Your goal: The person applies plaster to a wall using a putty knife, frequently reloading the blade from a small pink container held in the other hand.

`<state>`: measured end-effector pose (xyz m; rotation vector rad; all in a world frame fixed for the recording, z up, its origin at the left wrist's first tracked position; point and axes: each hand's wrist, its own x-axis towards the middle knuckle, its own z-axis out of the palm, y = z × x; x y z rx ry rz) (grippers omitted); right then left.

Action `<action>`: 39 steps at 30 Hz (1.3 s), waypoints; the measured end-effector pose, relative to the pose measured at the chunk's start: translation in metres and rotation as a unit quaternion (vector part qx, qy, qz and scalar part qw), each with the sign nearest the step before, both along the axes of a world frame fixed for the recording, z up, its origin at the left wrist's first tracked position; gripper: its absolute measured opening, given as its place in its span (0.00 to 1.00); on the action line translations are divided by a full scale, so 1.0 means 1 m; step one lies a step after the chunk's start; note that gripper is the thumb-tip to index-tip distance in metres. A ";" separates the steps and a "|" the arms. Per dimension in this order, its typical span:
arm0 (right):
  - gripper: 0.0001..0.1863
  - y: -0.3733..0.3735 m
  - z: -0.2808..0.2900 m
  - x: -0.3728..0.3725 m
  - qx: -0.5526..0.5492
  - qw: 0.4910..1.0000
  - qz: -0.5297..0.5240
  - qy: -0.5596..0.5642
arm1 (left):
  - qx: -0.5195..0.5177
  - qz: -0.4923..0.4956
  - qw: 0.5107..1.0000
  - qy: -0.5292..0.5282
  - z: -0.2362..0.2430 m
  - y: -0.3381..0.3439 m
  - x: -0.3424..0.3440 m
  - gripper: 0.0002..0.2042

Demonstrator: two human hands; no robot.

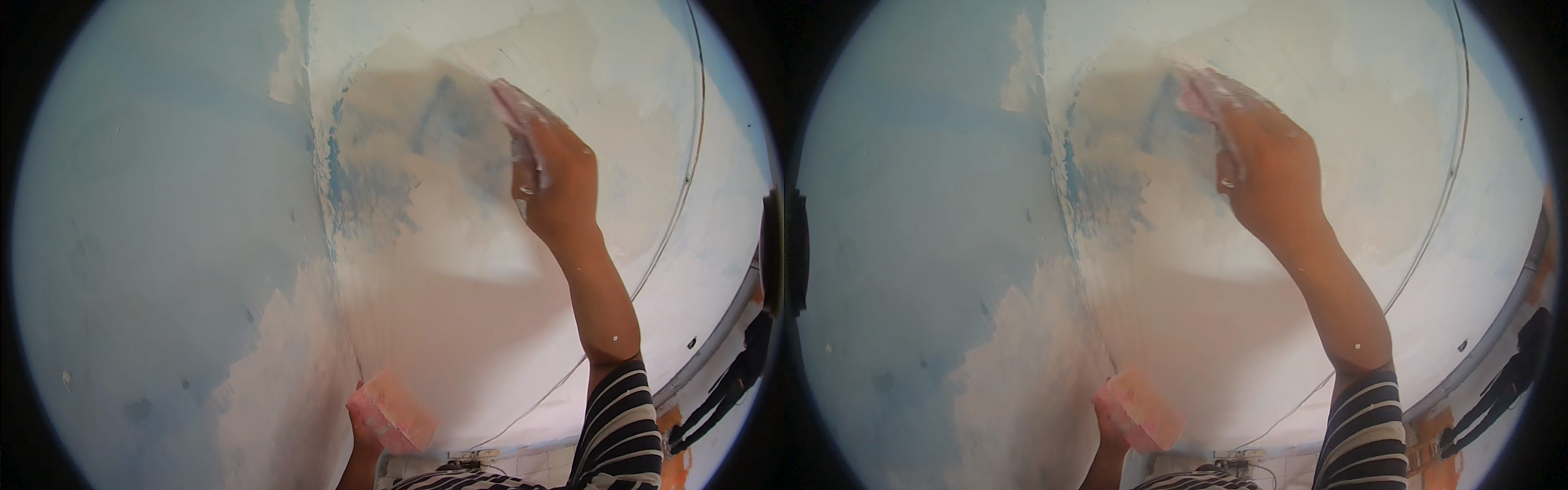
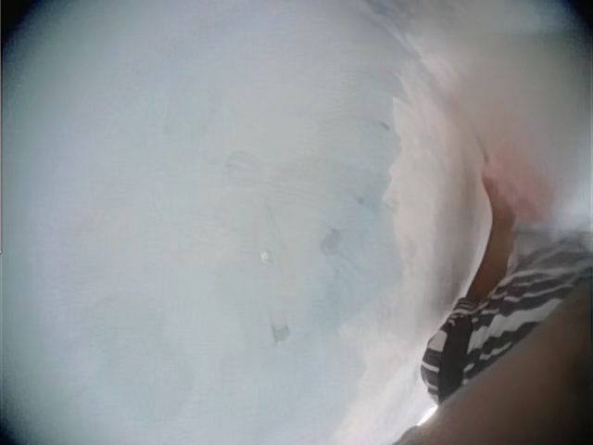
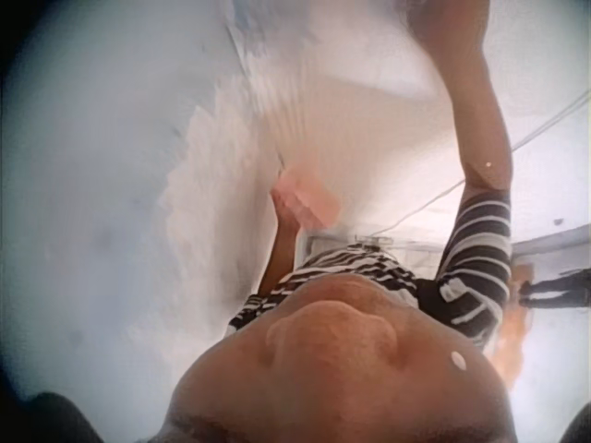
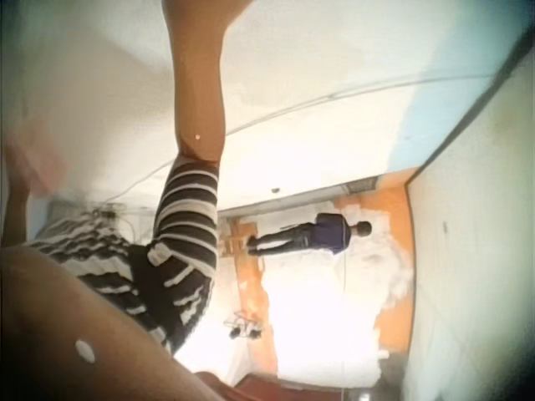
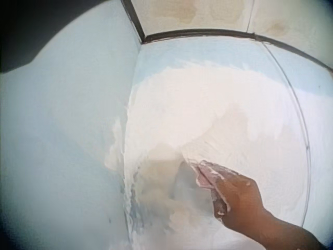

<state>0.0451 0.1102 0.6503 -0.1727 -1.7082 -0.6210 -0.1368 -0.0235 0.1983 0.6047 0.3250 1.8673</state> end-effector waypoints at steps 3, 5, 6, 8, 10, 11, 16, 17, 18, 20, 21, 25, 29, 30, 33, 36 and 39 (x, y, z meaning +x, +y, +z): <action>0.29 0.003 0.007 -0.021 0.084 0.987 -0.132 -0.019 | -0.026 -0.014 0.999 -0.014 0.000 -0.005 -0.002 0.42; 0.26 0.018 0.002 -0.032 0.127 0.971 -0.204 -0.002 | -0.067 0.008 0.998 -0.019 0.005 -0.012 -0.004 0.41; 0.26 0.023 0.002 -0.036 0.124 0.970 -0.208 -0.004 | -0.060 -0.004 0.998 -0.003 0.006 -0.013 -0.006 0.40; 0.25 0.031 -0.001 -0.042 0.142 0.958 -0.247 -0.026 | -0.055 -0.020 0.998 0.013 0.010 -0.013 -0.006 0.40; 0.25 0.045 -0.018 -0.051 0.140 0.949 -0.280 -0.040 | -0.056 -0.004 0.998 0.001 0.017 -0.017 -0.003 0.38; 0.25 0.049 -0.027 -0.053 0.143 0.938 -0.313 -0.053 | -0.060 -0.009 0.998 0.003 0.022 -0.017 -0.001 0.38; 0.23 0.016 -0.103 -0.056 0.118 0.936 -0.299 -0.140 | -0.070 0.024 0.997 0.018 0.011 -0.017 -0.008 0.36; 0.24 0.001 -0.117 -0.049 0.072 0.941 -0.265 -0.199 | -0.072 0.020 0.997 0.014 0.004 -0.018 -0.010 0.36; 0.25 -0.009 -0.115 -0.040 0.035 0.938 -0.234 -0.252 | -0.054 -0.016 0.998 0.013 0.004 -0.012 -0.011 0.35; 0.24 -0.024 -0.082 -0.030 0.066 0.958 -0.192 -0.204 | -0.027 -0.040 0.999 0.013 0.016 -0.005 -0.010 0.34; 0.23 -0.031 -0.064 -0.022 0.080 0.971 -0.156 -0.161 | -0.045 -0.008 0.999 0.023 0.030 -0.008 -0.001 0.33; 0.24 0.013 -0.011 -0.024 0.036 0.975 -0.217 -0.040 | -0.093 0.009 0.996 0.009 0.027 -0.011 0.006 0.34; 0.26 0.023 -0.134 -0.049 0.111 0.913 -0.292 -0.263 | -0.116 0.062 0.991 -0.013 0.008 -0.012 0.001 0.35; 0.26 0.001 -0.158 -0.046 0.023 0.923 -0.226 -0.309 | -0.058 0.014 0.998 0.011 -0.011 -0.009 -0.009 0.36; 0.26 -0.017 -0.123 -0.028 -0.088 0.941 -0.158 -0.286 | -0.024 -0.010 0.999 0.040 0.009 -0.005 0.002 0.39; 0.23 -0.014 -0.014 -0.001 -0.068 0.982 -0.178 -0.021 | -0.079 0.021 0.996 0.026 0.017 -0.021 0.008 0.39; 0.18 0.017 0.020 0.017 -0.047 0.949 -0.310 0.046 | -0.095 0.010 0.995 0.013 0.016 -0.021 0.020 0.39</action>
